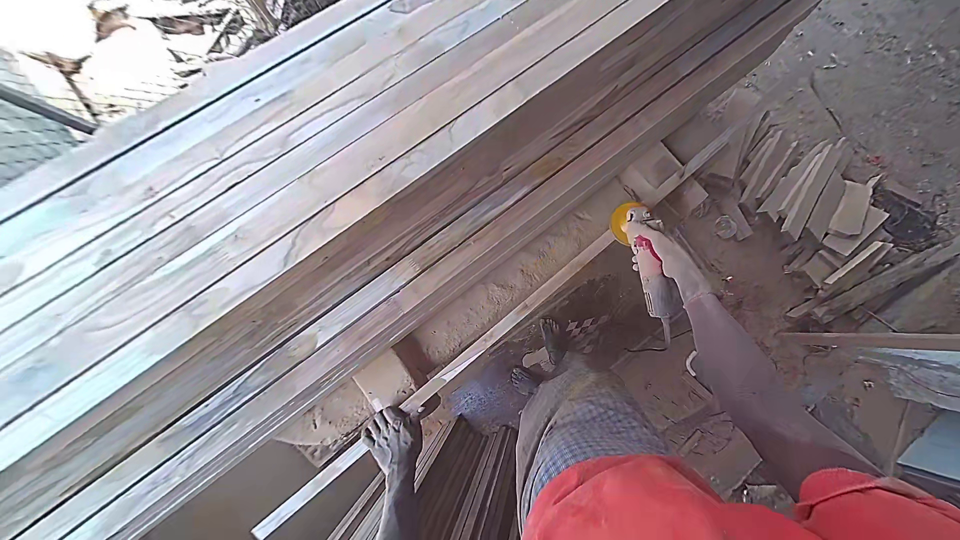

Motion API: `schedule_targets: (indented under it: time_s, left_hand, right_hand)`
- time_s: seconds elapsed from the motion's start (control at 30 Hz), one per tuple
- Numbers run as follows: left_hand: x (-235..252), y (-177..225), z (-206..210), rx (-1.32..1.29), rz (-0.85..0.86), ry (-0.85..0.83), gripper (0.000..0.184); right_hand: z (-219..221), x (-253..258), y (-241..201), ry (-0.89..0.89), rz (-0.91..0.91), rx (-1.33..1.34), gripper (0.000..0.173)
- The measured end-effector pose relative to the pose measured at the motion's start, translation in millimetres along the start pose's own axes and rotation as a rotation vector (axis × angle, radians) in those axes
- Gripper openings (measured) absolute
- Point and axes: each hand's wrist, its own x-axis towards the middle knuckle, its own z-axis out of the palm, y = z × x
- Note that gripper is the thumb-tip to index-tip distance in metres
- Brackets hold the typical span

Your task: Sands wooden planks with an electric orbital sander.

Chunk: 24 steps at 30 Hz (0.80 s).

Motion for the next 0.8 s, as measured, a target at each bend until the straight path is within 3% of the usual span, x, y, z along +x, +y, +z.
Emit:
schedule_targets:
  time_s: [0.1,0.2,0.37,0.47,0.53,0.6,0.67,0.8]
  left_hand:
    - [2.9,16.8,-8.9,-0.005,0.011,-0.028,0.07]
    - [-2.1,63.1,-21.7,-0.021,0.012,-0.109,0.079]
    - [4.3,172.8,-37.7,-0.189,0.127,-0.115,0.07]
    - [13.1,194.6,-52.0,-0.316,0.22,-0.125,0.054]
    - [16.4,172.3,-54.3,-0.339,0.235,-0.117,0.051]
    - [15.1,122.4,-41.6,-0.339,0.218,-0.118,0.056]
    - [10.5,52.3,-26.5,-0.311,0.181,-0.136,0.057]
    - [-5.0,-126.0,1.9,-0.264,0.016,-0.097,0.052]
  right_hand:
    - [-52.3,32.1,-28.6,0.16,-0.051,0.027,0.067]
    - [-56.3,28.8,-40.2,0.185,-0.09,-0.029,0.072]
    - [23.4,-3.5,-13.1,0.011,-0.066,-0.231,0.073]
    - [90.8,-46.2,20.9,-0.112,-0.021,-0.324,0.072]
    - [142.3,-79.4,43.6,-0.188,-0.019,-0.387,0.068]
    - [191.2,-107.4,71.7,-0.292,-0.046,-0.467,0.066]
    - [240.8,-138.3,99.5,-0.372,-0.075,-0.515,0.066]
    - [334.5,-196.2,150.9,-0.448,-0.089,-0.587,0.07]
